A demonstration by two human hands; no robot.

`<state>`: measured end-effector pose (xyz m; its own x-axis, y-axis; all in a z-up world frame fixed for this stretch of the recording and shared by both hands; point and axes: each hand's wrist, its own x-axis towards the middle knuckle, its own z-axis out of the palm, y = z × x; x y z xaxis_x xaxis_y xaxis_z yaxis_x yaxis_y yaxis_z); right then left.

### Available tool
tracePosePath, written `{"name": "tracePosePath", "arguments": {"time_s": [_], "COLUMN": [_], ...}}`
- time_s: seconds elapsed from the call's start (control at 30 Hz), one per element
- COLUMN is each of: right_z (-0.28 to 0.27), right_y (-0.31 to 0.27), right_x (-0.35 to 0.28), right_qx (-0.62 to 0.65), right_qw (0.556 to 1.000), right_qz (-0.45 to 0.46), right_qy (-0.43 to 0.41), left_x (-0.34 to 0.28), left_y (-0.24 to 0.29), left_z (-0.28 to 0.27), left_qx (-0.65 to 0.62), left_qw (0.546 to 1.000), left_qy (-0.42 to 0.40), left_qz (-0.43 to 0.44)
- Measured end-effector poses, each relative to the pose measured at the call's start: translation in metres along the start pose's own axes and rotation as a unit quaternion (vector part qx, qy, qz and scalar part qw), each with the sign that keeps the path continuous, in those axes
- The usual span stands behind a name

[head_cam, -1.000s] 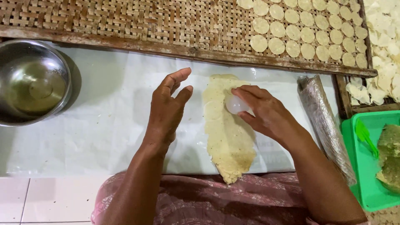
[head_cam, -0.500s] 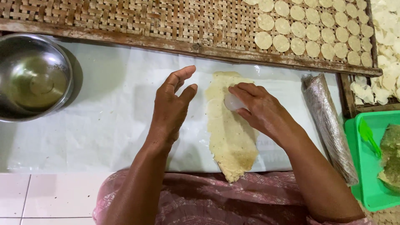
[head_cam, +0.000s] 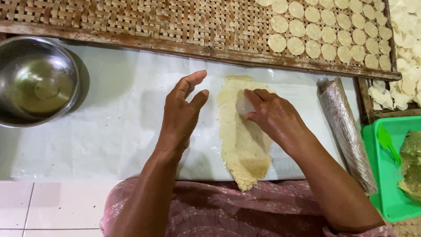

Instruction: Preparing small circular dough pieces by rolling and cutting dough.

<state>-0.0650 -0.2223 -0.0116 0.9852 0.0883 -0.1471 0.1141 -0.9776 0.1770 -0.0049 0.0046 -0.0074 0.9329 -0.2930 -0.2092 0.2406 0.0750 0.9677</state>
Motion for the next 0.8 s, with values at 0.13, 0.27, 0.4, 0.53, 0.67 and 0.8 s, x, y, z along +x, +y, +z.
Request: {"name": "tracePosePath", "arguments": {"time_s": [0.13, 0.27, 0.4, 0.53, 0.67, 0.8], "right_z": [-0.022, -0.024, -0.020, -0.011, 0.002, -0.005], "right_y": [-0.009, -0.010, -0.006, -0.001, 0.007, 0.004], "right_x": [-0.002, -0.002, -0.002, 0.000, -0.001, -0.004], "right_qx": [0.036, 0.057, 0.054, 0.061, 0.137, 0.251], "right_qw": [0.999, 0.998, 0.998, 0.998, 0.990, 0.967], "right_qz": [-0.005, -0.014, 0.000, 0.005, 0.015, -0.035], "right_qy": [-0.009, -0.011, -0.012, 0.007, -0.003, -0.008], "left_x": [0.002, 0.000, 0.000, 0.001, 0.004, 0.004], "left_y": [-0.002, -0.001, 0.000, 0.000, 0.006, 0.006], "left_z": [0.001, 0.003, 0.003, 0.005, 0.004, 0.004], "left_qx": [-0.002, 0.001, 0.005, 0.006, 0.017, 0.027], "left_qw": [1.000, 1.000, 1.000, 1.000, 1.000, 0.999], "left_qy": [0.000, -0.008, -0.006, -0.002, 0.002, 0.010], "left_qz": [-0.001, 0.011, -0.002, 0.010, -0.023, -0.045]}}
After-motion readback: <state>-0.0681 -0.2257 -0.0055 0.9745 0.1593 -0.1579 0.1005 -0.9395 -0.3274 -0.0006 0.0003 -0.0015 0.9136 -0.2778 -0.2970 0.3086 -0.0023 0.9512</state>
